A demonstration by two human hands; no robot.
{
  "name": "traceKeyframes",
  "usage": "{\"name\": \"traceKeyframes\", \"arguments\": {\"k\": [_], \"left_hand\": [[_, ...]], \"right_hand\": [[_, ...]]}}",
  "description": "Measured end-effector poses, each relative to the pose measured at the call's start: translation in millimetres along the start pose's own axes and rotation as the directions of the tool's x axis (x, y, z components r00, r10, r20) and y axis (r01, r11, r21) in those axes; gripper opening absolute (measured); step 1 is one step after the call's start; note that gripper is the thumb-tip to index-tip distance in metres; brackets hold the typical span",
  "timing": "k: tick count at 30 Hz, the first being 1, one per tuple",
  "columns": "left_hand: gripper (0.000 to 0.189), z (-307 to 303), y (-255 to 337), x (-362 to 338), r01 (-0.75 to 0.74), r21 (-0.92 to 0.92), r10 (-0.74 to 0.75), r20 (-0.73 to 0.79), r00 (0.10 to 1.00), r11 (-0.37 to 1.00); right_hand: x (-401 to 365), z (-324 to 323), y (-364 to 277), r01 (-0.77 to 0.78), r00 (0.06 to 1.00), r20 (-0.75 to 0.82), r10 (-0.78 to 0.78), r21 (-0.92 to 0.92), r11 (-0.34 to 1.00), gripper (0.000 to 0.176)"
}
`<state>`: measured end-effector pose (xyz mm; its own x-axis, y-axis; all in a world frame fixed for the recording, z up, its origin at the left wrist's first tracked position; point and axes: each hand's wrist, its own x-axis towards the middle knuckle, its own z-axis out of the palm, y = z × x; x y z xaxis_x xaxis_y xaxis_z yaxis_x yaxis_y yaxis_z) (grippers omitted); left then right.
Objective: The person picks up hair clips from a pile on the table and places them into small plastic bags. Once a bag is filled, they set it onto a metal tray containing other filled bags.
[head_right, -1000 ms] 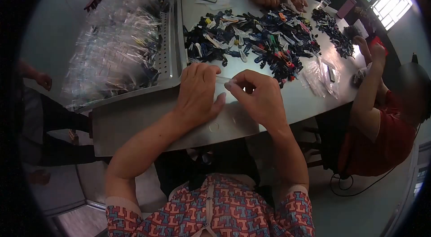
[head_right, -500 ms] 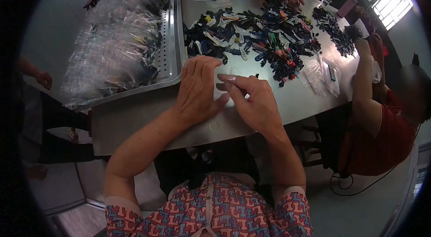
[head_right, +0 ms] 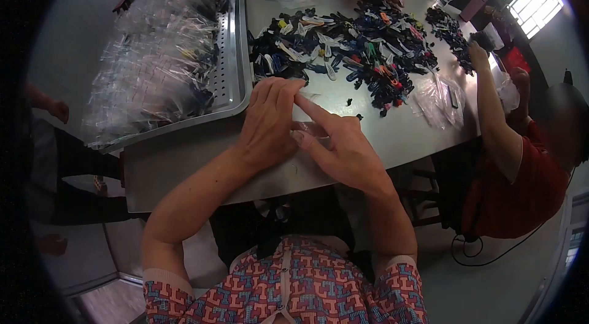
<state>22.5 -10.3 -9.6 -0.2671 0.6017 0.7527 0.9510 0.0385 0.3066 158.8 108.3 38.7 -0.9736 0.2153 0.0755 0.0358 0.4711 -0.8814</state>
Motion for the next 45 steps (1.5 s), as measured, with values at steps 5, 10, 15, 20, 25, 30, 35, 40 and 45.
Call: {"name": "traceKeyframes", "arguments": {"k": [5, 10, 15, 20, 25, 30, 35, 40, 45], "left_hand": [[0.054, 6.0, -7.5, -5.0, 0.008, 0.001, -0.008, 0.037, 0.999, 1.000], [0.053, 4.3, -8.3, -5.8, 0.020, -0.081, -0.015, 0.069, 0.998, 0.997], [0.048, 7.2, -7.8, -6.2, 0.013, -0.115, -0.006, 0.057, 0.998, 0.993], [0.047, 4.5, -7.9, -7.2, 0.133, -0.170, -0.106, 0.159, 0.982, 0.976], [0.061, 5.9, -8.8, -7.9, 0.115, -0.182, -0.090, 0.136, 0.987, 0.977], [0.061, 6.5, -10.0, -9.0, 0.122, -0.180, -0.096, 0.146, 0.985, 0.976], [0.061, 8.9, -10.3, -10.1, 0.132, -0.183, -0.103, 0.160, 0.982, 0.974], [0.059, 10.2, -11.2, -11.2, 0.124, -0.169, -0.099, 0.149, 0.984, 0.978], [0.058, 10.4, -11.4, -10.6, 0.117, -0.179, -0.091, 0.142, 0.986, 0.977]], "right_hand": [[-3.9, 0.0, -11.3, 0.076, 0.997, 0.033, -0.071, -0.159, 0.984, 0.065], [-7.2, 4.0, -24.7, 0.072, 0.997, -0.009, -0.077, -0.263, 0.962, 0.066], [-9.8, -2.9, -21.1, 0.102, 0.994, -0.010, -0.107, -0.225, 0.969, 0.062], [-19.2, -34.1, 0.6, 0.013, 0.983, -0.185, 0.011, 0.126, 0.992, 0.040], [-19.3, -54.0, 35.0, -0.156, 0.940, -0.341, -0.010, -0.453, 0.878, 0.044], [-20.1, -39.3, 44.2, -0.270, 0.915, -0.390, 0.099, -0.412, 0.870, 0.039], [-15.3, -40.7, 50.3, -0.219, 0.924, -0.381, 0.038, -0.444, 0.869, 0.025], [-5.7, -43.4, 57.2, -0.175, 0.915, -0.403, -0.017, -0.433, 0.884, 0.021], [9.8, -45.1, 63.7, -0.172, 0.910, -0.414, -0.020, -0.420, 0.891, 0.017]]}}
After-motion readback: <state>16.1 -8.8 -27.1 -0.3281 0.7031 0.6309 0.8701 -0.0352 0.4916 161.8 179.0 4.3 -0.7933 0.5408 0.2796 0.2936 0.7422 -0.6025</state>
